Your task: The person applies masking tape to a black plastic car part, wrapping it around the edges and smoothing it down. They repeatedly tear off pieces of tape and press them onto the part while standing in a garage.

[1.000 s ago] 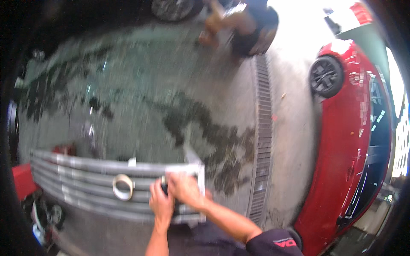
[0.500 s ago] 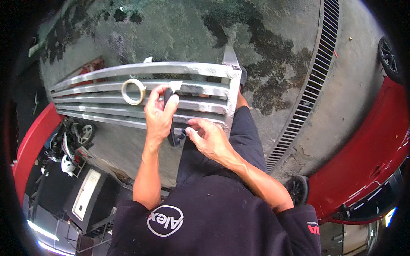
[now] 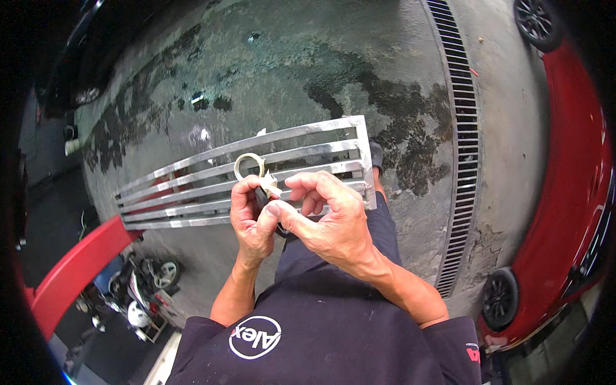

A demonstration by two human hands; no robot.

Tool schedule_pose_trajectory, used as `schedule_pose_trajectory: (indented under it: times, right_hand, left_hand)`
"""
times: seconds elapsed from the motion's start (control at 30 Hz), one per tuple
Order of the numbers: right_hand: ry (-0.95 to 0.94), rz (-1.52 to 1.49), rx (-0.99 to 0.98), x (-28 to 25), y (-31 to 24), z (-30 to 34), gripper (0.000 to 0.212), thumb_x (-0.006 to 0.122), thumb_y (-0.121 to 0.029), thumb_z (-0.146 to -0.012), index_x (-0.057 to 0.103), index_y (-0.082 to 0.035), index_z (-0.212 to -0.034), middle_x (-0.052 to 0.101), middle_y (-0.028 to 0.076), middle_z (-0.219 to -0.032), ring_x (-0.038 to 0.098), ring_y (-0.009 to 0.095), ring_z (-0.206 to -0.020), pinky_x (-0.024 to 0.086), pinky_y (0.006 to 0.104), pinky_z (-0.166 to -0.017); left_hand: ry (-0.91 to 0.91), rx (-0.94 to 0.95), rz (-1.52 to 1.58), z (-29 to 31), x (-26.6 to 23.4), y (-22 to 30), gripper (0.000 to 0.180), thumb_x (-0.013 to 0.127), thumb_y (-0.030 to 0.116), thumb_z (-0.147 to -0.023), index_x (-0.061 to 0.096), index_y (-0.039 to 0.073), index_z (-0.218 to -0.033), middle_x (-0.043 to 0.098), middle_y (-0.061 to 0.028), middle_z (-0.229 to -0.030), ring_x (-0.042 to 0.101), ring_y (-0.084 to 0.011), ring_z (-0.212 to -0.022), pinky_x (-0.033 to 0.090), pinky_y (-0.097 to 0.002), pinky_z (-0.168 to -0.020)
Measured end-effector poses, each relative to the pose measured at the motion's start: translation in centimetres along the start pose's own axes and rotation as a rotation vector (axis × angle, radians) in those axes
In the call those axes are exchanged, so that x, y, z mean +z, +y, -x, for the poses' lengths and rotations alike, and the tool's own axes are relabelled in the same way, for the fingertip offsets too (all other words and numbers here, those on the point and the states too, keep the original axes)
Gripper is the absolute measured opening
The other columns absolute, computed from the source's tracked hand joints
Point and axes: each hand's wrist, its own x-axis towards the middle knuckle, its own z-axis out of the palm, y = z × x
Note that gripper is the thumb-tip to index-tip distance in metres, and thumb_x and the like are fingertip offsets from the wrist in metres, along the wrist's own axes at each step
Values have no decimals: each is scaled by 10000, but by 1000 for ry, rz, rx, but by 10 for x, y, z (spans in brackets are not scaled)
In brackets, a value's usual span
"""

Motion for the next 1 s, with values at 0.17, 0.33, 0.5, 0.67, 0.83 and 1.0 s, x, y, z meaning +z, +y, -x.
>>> schedule_pose_trajectory:
  times: [0.17, 0.33, 0.5, 0.67, 0.83, 1.0]
  right_hand:
    - [172, 2, -152, 16, -24, 41, 111, 877, -57, -968, 825, -20, -1059, 738, 12, -912, 610, 37, -688, 498, 227, -594]
    - [207, -106, -104, 15, -42, 87, 77, 874, -62, -975, 825, -21, -1017, 745, -2, -878, 641, 20, -720, 490, 214, -593]
    - [163, -394, 19, 8, -48, 144, 96, 886, -79, -982, 811, -23, -1003, 745, -30, -884, 629, 8, -733, 493, 200, -627]
    - [86, -825, 34, -8, -52, 203, 204, 884, 3, -969, 706, -22, -1064, 743, 7, -952, 657, 20, -786, 541, 188, -668]
    - [-30, -626, 44, -44, -37, 258, 342, 890, -14, -961, 681, 3, -1231, 751, 66, -1029, 765, 101, -898, 648, 245, -749]
    - [63, -523, -184, -60, -17, 310, 332, 887, -30, -966, 750, 10, -1266, 702, 55, -1054, 757, 111, -915, 648, 252, -749]
  left_hand:
    - [-113, 67, -36, 21, 3, 25, 442, 696, -3, -986, 533, 32, -1395, 638, -63, -1227, 601, -144, -1141, 491, -335, -1037]
    - [-163, -12, 224, 55, 16, 39, 429, 758, 123, -974, 558, 45, -1345, 628, -56, -1248, 604, -143, -1145, 494, -325, -1027]
    - [-257, -125, 428, 98, 30, 49, 478, 798, 301, -941, 579, 64, -1294, 602, -69, -1237, 585, -152, -1157, 487, -315, -1009]
    - [-236, -163, 505, 153, 70, 61, 435, 748, 397, -999, 555, 100, -1251, 561, -37, -1065, 556, -145, -965, 501, -318, -826]
    - [-389, -186, 633, 201, 94, 66, 396, 642, 491, -1073, 533, 135, -1208, 523, -25, -844, 441, -115, -618, 379, -289, -535]
    - [-452, -214, 702, 238, 127, 72, 371, 560, 497, -1104, 538, 135, -1178, 544, -29, -791, 500, -136, -582, 424, -310, -541]
